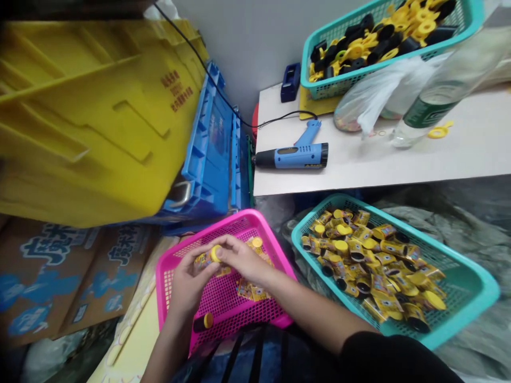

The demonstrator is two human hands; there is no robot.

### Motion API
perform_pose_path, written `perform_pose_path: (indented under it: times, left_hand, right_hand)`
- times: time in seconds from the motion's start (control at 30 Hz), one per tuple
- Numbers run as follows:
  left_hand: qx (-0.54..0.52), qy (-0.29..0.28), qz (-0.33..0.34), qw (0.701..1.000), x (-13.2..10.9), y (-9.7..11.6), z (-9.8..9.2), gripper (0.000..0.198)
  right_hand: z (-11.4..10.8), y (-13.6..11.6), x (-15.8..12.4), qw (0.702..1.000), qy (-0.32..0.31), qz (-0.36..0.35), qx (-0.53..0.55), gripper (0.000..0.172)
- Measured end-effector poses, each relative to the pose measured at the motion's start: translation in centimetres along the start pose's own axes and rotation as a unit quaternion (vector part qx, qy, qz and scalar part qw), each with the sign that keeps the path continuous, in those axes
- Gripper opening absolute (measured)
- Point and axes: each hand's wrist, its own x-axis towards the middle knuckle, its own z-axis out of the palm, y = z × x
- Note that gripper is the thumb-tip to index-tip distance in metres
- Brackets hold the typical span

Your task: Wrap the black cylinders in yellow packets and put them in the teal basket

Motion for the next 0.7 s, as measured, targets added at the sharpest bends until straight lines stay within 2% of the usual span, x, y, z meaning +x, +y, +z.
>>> perform_pose_path:
  times: [0.07,0.17,0.27,0.33,0.4,0.47,0.5,0.53,0.57,0.6,0.63,0.67,0.7]
  left_hand:
    - [0.042,0.000,0.032,0.999,0.4,0.2,0.7,0.030]
    - [0.171,-0.010,0.141,0.975,1.0,0.2,2.1,0.024]
    - [0.259,-0.052,0.232,0.936,1.3,0.0,3.7,0.042]
    - [0.267,-0.107,0.242,0.927,1.5,-0.3,4.1,0.050]
    - [0.274,-0.165,0.217,0.922,1.6,-0.8,3.2,0.038]
    - [0.296,-0.212,0.159,0.917,1.5,-2.0,0.7,0.031]
    - [0.317,-0.227,0.116,0.914,1.3,-3.0,-1.0,0.034]
    - [0.342,-0.234,0.064,0.908,0.9,-4.2,-2.7,0.038]
    - [0.372,-0.239,0.013,0.897,0.4,-5.6,-4.4,0.042]
    - [0.405,-0.241,-0.028,0.881,-0.3,-7.0,-6.0,0.045]
    - [0.442,-0.234,-0.056,0.864,-1.1,-8.3,-7.2,0.048]
    - [0.470,-0.247,-0.081,0.844,-1.9,-9.5,-8.1,0.049]
    - [0.482,-0.274,-0.098,0.827,-2.8,-10.4,-8.5,0.048]
  right_hand:
    - [-0.2,-0.7,-0.3,0.999,0.023,-0.018,-0.031,0.036]
    - [-1.0,-2.6,-1.3,0.996,0.040,-0.035,-0.076,0.037]
    - [-3.2,-6.5,-3.7,0.982,0.072,-0.045,-0.169,0.038]
    - [-5.6,-10.4,-6.6,0.950,0.131,-0.045,-0.278,0.036]
    - [-8.5,-14.4,-10.1,0.892,0.202,-0.027,-0.405,0.033]
    - [-11.6,-17.8,-13.7,0.804,0.207,0.073,-0.552,0.032]
    - [-13.0,-19.1,-15.3,0.747,0.194,0.153,-0.617,0.033]
    - [-14.1,-20.1,-16.6,0.678,0.198,0.228,-0.670,0.033]
    - [-14.9,-20.7,-17.6,0.607,0.205,0.291,-0.711,0.034]
    - [-15.3,-21.0,-18.2,0.550,0.210,0.328,-0.739,0.034]
    - [-15.3,-21.0,-18.4,0.515,0.213,0.337,-0.759,0.035]
    - [-14.8,-20.8,-18.0,0.501,0.212,0.321,-0.775,0.037]
    - [-13.9,-20.4,-17.2,0.505,0.207,0.285,-0.788,0.039]
